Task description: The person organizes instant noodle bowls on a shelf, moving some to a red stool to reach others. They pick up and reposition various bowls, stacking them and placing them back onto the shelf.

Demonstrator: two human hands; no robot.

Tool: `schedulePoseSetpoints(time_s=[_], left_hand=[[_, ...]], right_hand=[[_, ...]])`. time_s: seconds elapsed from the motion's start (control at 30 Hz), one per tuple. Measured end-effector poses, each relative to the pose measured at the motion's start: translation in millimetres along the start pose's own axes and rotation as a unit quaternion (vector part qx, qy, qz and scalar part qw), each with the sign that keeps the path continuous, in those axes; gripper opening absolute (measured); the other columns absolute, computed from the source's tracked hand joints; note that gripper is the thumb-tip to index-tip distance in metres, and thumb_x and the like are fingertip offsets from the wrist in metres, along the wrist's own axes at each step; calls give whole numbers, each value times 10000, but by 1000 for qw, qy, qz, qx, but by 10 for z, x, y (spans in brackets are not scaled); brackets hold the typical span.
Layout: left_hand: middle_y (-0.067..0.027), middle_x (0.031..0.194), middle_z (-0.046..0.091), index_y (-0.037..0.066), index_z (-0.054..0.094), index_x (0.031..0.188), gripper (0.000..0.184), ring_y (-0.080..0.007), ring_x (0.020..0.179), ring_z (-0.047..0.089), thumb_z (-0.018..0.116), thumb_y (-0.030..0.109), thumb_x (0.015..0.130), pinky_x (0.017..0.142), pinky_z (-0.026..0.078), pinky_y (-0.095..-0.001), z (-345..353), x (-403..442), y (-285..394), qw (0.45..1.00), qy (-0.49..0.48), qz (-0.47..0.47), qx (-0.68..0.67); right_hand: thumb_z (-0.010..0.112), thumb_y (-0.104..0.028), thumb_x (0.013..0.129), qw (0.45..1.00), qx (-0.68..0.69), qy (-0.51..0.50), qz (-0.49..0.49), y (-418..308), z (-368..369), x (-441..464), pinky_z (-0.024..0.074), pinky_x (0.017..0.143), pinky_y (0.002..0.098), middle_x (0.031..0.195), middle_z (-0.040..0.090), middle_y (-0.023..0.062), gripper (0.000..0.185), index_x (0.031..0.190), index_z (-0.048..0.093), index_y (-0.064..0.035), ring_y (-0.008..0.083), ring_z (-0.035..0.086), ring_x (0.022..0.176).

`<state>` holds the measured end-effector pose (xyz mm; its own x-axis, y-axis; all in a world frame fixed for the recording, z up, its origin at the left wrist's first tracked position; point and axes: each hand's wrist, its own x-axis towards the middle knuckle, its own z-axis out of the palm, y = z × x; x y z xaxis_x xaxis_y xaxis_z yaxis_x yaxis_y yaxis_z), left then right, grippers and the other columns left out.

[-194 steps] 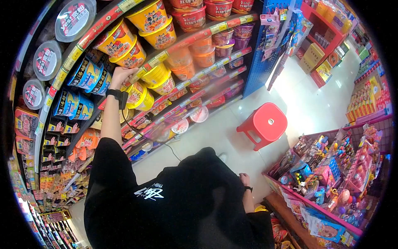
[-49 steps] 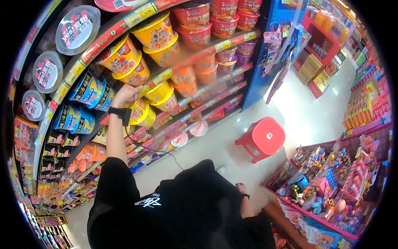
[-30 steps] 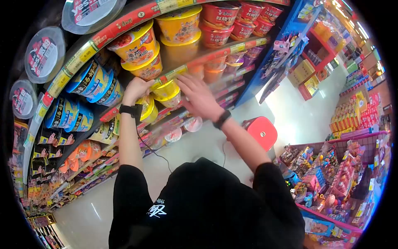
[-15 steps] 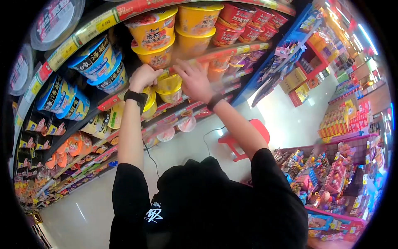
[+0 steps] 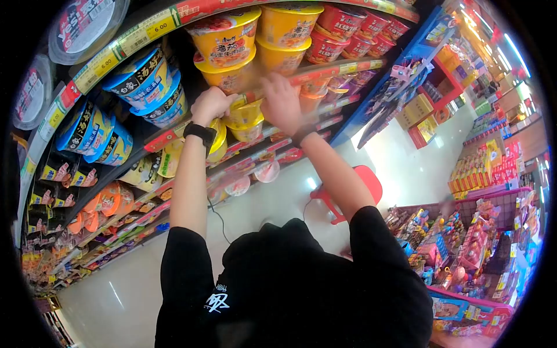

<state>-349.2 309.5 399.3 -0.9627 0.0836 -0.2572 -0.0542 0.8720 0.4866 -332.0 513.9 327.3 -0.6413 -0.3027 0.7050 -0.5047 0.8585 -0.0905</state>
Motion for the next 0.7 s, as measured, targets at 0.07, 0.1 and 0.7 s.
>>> schedulePoseSetpoints(time_s=[0.07,0.1,0.7], left_hand=[[-2,729,715,128,731,679,409,-212,811,691,585,469,850,773,508,-358,-6,0,-3,1000,2,0,1],[-3,728,715,126,730,681,409,-210,806,692,583,467,853,772,508,-358,0,5,-2,1000,3,-1,2],[2,714,712,129,728,665,427,-197,792,690,590,489,849,762,506,-345,-11,-23,15,1000,5,1,4]], right_hand=[[640,-88,723,1000,5,3,1,-18,-23,4,416,981,443,1246,466,180,576,1270,470,-32,380,458,1157],[638,-89,722,1000,7,5,2,-23,-26,3,416,981,443,1246,465,181,575,1270,470,-32,380,457,1159],[611,-88,721,999,5,-6,39,-85,-48,-4,437,970,433,1249,474,174,564,1267,484,-36,375,470,1164]])
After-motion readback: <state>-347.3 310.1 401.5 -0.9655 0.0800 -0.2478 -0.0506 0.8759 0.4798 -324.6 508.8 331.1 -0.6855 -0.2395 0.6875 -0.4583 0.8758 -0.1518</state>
